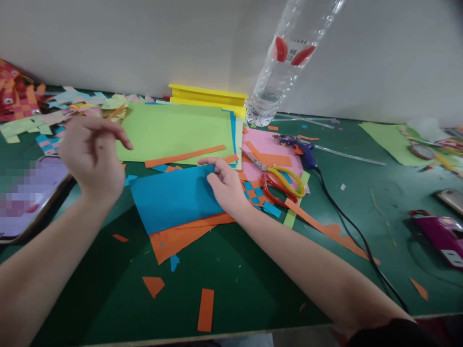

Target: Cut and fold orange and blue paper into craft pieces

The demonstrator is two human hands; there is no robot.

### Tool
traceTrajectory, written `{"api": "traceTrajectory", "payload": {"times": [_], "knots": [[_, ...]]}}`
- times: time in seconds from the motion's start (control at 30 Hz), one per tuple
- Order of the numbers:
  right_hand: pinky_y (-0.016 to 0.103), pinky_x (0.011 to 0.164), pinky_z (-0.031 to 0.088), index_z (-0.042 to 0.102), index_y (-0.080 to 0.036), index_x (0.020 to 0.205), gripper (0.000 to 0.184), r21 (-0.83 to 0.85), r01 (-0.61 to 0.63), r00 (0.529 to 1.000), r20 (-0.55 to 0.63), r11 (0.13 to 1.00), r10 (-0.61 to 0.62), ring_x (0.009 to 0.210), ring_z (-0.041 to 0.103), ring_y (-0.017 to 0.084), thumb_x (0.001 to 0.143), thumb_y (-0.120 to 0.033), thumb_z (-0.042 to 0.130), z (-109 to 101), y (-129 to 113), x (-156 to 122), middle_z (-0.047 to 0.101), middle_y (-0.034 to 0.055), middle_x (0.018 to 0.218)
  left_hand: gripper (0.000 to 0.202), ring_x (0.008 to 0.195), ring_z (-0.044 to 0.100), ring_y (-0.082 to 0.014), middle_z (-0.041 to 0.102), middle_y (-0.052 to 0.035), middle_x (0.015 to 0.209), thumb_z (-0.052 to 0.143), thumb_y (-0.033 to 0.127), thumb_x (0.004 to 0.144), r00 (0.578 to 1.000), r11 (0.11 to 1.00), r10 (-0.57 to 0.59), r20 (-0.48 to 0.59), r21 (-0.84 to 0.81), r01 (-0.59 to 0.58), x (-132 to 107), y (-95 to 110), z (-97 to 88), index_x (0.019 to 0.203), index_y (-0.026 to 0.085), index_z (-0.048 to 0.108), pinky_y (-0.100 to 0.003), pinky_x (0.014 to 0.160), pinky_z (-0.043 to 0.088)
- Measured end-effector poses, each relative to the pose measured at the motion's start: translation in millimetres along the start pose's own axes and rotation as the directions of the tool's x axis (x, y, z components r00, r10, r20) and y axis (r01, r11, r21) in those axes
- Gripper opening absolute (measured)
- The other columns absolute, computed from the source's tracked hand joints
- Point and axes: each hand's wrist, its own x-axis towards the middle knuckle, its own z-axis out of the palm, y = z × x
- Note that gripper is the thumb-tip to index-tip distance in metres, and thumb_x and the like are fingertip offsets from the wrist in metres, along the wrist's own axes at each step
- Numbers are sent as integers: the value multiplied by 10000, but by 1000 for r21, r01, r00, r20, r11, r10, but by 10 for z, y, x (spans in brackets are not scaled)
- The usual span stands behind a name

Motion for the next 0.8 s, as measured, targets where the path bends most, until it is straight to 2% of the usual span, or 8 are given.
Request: {"api": "traceTrajectory", "payload": {"times": [0.07,0.1,0.17,0.43,0.5,0.57,0.7,0.8], "knots": [[283,533,406,591,-219,1085,393,-115,126,992,-7,985,-127,560,446,120,746,-106,426,6,-9,-47,588,-15,783,229,553,532,-93,582,23,605,445,55,791,976,979,205,70,-4,-205,-84,141,-11,709,177,620,-254,561,425],[298,589,442,583,-210,1110,410,-171,190,981,-7,967,-194,612,488,130,746,-101,428,8,-10,-65,631,5,879,231,580,560,-104,617,15,640,449,55,803,944,959,279,177,-9,-282,-116,202,-11,746,185,631,-259,586,455],[328,690,476,568,-187,1136,418,-263,269,961,13,927,-276,722,552,157,747,-102,439,6,-8,-84,661,41,1015,184,660,594,-144,673,-3,722,501,75,792,810,880,443,385,-16,-474,-152,294,-8,810,198,637,-342,737,503],[436,908,424,535,-162,1153,420,-464,202,976,26,863,-215,945,601,225,752,-91,433,-9,-16,-44,672,75,1025,209,634,602,-129,670,22,681,477,86,803,829,837,519,206,70,-542,-102,451,-116,798,220,637,-339,778,529],[443,935,404,529,-157,1156,418,-466,181,981,24,866,-192,997,588,232,754,-92,432,1,-6,-42,663,84,1041,205,628,599,-126,669,25,676,475,78,801,820,832,530,218,54,-552,-132,489,-120,793,214,628,-345,787,525],[446,943,392,519,-160,1148,434,-473,170,982,5,865,-190,1041,571,238,733,-76,426,10,19,-39,649,91,1057,180,659,619,-142,685,4,723,486,71,799,748,804,562,353,-19,-594,-207,515,-76,834,191,615,-359,786,523],[448,917,401,490,-174,1119,432,-451,167,978,-38,877,-207,1038,553,237,707,-61,420,11,86,-18,612,96,1044,147,894,646,-212,704,-54,927,519,104,837,601,800,483,637,-44,-598,-430,521,103,915,168,625,-398,852,515],[431,855,435,468,-190,1107,397,-356,155,973,-106,921,-205,919,551,212,735,-66,406,-3,109,3,574,73,969,171,1009,627,-214,684,-73,1033,471,153,898,520,813,445,729,-85,-577,-552,498,203,971,155,626,-411,964,481]]}}
